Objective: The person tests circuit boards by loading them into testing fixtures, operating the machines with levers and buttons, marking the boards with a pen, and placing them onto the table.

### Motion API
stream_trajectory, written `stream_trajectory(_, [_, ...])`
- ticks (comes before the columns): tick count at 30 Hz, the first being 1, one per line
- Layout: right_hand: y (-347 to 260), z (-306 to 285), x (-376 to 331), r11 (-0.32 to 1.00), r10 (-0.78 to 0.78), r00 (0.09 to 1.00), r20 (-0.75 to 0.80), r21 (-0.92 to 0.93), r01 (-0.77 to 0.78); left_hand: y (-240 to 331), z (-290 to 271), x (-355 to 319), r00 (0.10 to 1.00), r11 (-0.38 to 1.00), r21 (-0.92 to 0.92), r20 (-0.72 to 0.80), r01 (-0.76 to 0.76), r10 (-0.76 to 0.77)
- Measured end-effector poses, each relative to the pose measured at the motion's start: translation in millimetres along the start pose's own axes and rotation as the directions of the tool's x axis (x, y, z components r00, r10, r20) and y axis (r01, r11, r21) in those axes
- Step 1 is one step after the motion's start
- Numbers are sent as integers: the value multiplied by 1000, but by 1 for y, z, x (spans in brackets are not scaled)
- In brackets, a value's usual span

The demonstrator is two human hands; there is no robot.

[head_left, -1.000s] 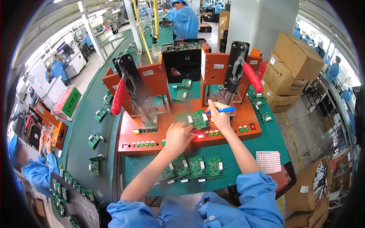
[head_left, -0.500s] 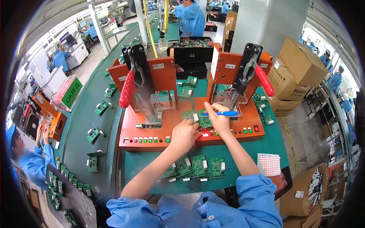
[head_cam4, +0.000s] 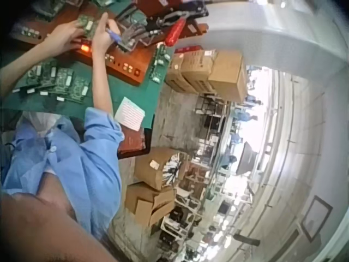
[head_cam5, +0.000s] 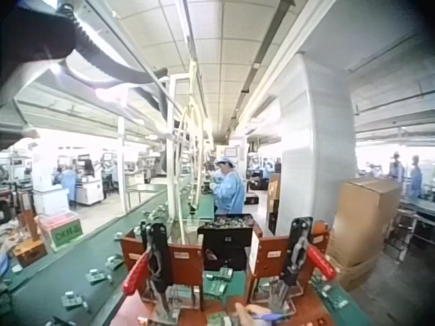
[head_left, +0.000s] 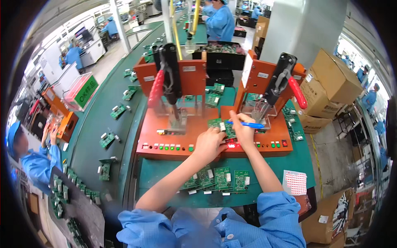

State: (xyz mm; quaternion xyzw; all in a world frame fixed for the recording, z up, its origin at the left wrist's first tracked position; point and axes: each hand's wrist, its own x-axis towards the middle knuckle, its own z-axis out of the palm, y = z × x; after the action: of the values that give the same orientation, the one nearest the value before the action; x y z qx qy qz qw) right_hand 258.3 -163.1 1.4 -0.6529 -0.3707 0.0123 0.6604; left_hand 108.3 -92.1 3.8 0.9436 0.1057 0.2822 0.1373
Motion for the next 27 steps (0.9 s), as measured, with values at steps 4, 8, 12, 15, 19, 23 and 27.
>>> stream_trajectory(4, [-12,-21,-5,995,-66,998,-18,-70,64,0,-14,-1,998,999,36,60,18,-20])
stream_trajectory(8, [-28,-35,-26,998,11,999,34,55,-13,14,-103,-63,988,980,-124,1,154,-155])
stream_trajectory(12, [-24,-70,-43,995,28,999,40,94,-31,52,-227,-167,873,892,-93,-186,442,-451])
stream_trajectory(15, [-1,-93,-50,998,40,996,76,38,-43,70,-296,-252,598,589,214,-535,779,-597])
stream_trajectory(19, [5,-94,-57,995,59,980,191,71,-74,98,-371,-442,153,-118,223,-890,968,-429])
stream_trajectory(23, [5,-87,-61,996,69,983,168,47,-78,131,-385,-625,-153,-627,72,-942,776,-298])
stream_trajectory(27, [-3,-81,-62,998,40,982,183,35,-47,135,-383,-717,-511,-760,-198,-837,619,-198])
